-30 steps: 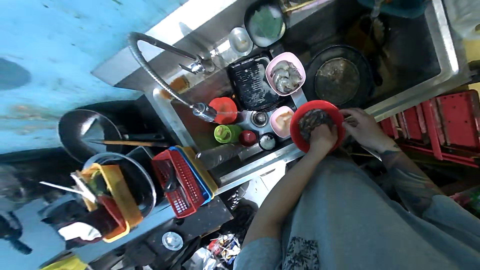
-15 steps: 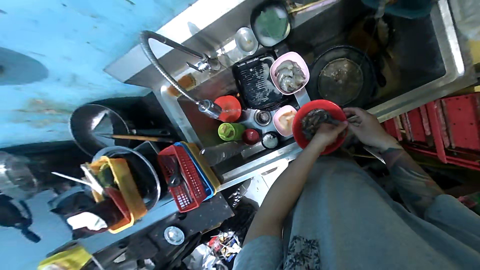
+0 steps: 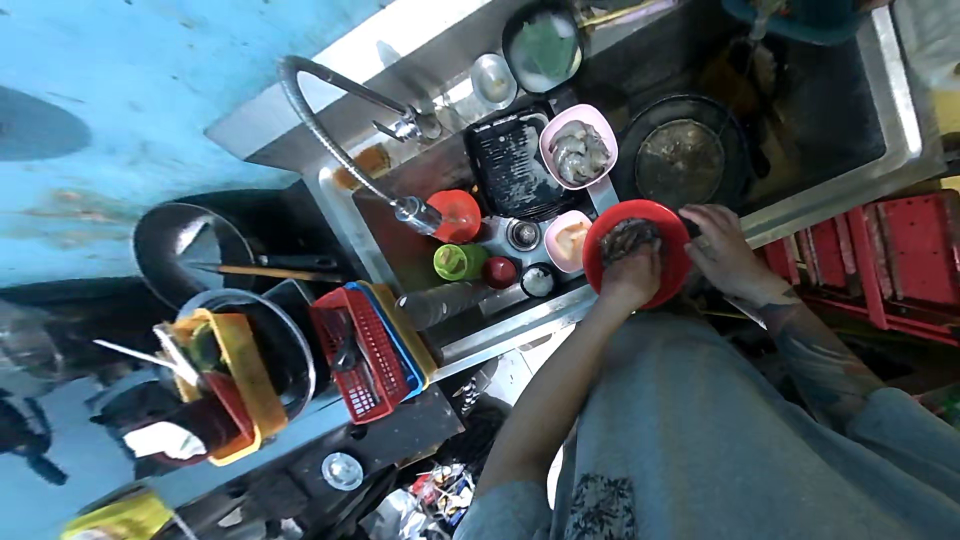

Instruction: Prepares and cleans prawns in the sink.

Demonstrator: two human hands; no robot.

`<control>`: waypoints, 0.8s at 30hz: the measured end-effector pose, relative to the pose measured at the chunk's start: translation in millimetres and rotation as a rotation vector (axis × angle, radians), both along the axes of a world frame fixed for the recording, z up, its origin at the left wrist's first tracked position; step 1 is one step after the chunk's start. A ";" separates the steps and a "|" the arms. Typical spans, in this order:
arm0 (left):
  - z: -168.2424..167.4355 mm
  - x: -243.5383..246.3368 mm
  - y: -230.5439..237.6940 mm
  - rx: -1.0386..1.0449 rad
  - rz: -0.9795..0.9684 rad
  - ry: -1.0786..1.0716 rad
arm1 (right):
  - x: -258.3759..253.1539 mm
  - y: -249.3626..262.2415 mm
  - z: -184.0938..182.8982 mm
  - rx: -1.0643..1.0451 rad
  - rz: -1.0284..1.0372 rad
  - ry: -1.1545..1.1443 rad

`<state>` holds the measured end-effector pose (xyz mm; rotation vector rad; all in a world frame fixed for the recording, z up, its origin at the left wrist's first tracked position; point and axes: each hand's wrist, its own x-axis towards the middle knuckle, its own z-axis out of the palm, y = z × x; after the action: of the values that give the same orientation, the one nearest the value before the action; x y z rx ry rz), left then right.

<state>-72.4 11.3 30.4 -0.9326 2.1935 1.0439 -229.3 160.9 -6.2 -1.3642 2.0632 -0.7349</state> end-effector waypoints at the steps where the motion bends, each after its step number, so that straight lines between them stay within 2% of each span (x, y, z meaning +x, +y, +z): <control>1: 2.9 9.6 -3.5 -0.022 -0.021 0.014 | 0.9 -6.4 3.4 -0.017 0.051 0.064; 4: 9.1 37.5 -13.7 -0.039 -0.037 0.133 | 9.9 -27.2 18.5 -0.024 0.195 0.150; 8: 8.9 54.2 -26.1 0.077 0.074 0.279 | 15.3 -47.5 18.3 0.028 0.341 0.110; 12: 9.5 63.8 -28.8 0.246 0.205 0.380 | 18.8 -53.8 12.6 -0.027 0.341 0.030; 19: 2.3 72.6 -21.6 0.536 0.448 0.490 | 20.8 -51.4 19.3 0.033 0.214 -0.148; 21: -2.8 74.3 -21.3 0.501 0.432 0.474 | 18.2 -50.5 22.9 0.036 0.188 -0.163; 24: -3.5 72.4 -19.9 0.231 0.341 0.404 | 14.9 -48.6 23.1 -0.003 0.196 -0.092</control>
<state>-0.1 -8.6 26.9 -1.0859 2.1990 1.7373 -214.5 112.4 16.9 -1.4810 1.8279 -0.7030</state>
